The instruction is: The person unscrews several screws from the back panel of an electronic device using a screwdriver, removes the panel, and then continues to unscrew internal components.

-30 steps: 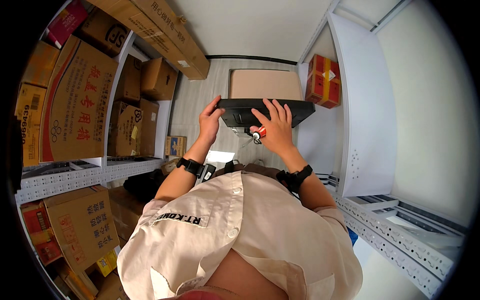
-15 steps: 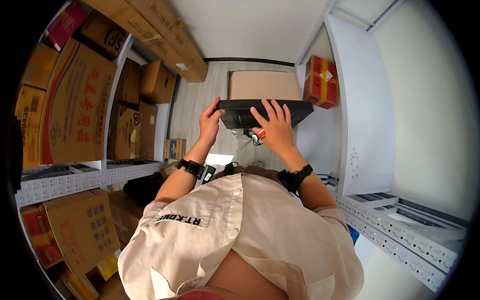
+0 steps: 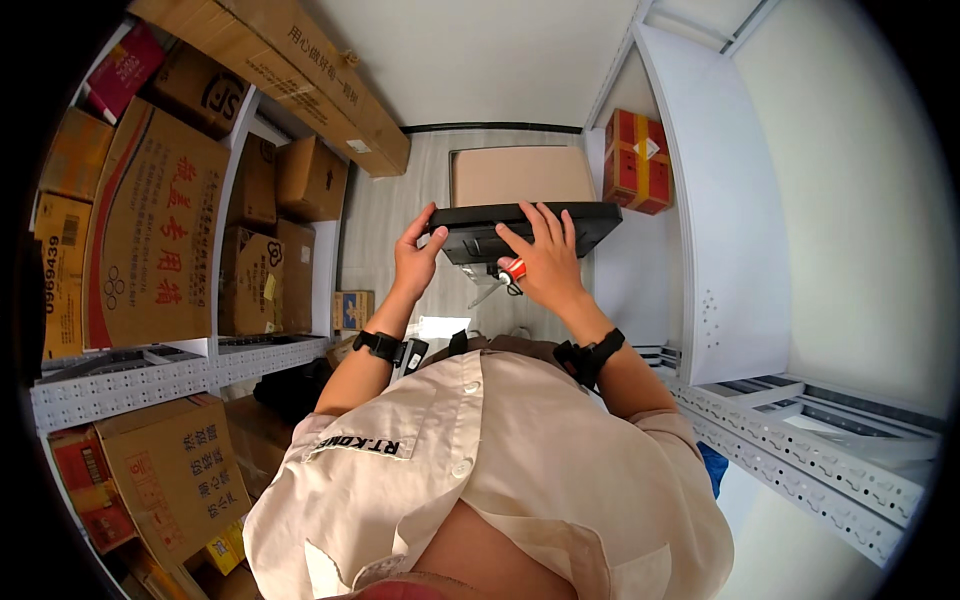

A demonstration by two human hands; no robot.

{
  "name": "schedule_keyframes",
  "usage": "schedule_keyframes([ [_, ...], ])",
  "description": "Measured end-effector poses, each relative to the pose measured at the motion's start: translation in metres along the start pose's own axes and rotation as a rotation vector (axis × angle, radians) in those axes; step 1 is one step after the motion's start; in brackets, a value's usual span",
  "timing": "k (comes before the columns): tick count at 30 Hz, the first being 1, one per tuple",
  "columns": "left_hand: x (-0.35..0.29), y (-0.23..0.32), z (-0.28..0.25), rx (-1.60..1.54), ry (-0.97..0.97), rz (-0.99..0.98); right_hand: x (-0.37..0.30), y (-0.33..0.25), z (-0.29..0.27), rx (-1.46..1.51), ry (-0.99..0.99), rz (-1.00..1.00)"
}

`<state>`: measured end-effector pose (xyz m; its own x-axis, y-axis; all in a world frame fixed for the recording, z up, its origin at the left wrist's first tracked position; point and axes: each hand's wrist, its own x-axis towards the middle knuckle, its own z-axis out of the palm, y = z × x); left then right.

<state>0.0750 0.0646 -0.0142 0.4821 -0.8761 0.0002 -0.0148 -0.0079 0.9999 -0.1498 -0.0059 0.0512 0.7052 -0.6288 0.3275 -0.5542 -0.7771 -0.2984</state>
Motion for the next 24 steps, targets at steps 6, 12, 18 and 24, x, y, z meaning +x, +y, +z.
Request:
schedule_keyframes([
  [6,-0.001,0.008,-0.005,0.067,-0.072,0.003,0.005,-0.004,0.001,0.022,0.080,0.058],
  [12,-0.005,0.007,-0.008,0.106,-0.093,0.016,0.002,0.007,0.000,-0.074,0.168,0.144],
  [18,-0.007,0.010,-0.009,0.099,-0.120,0.013,-0.010,0.030,0.000,-0.211,0.231,0.174],
  [24,-0.010,0.003,-0.013,0.068,-0.155,-0.006,-0.016,0.039,-0.006,-0.174,0.255,0.159],
])
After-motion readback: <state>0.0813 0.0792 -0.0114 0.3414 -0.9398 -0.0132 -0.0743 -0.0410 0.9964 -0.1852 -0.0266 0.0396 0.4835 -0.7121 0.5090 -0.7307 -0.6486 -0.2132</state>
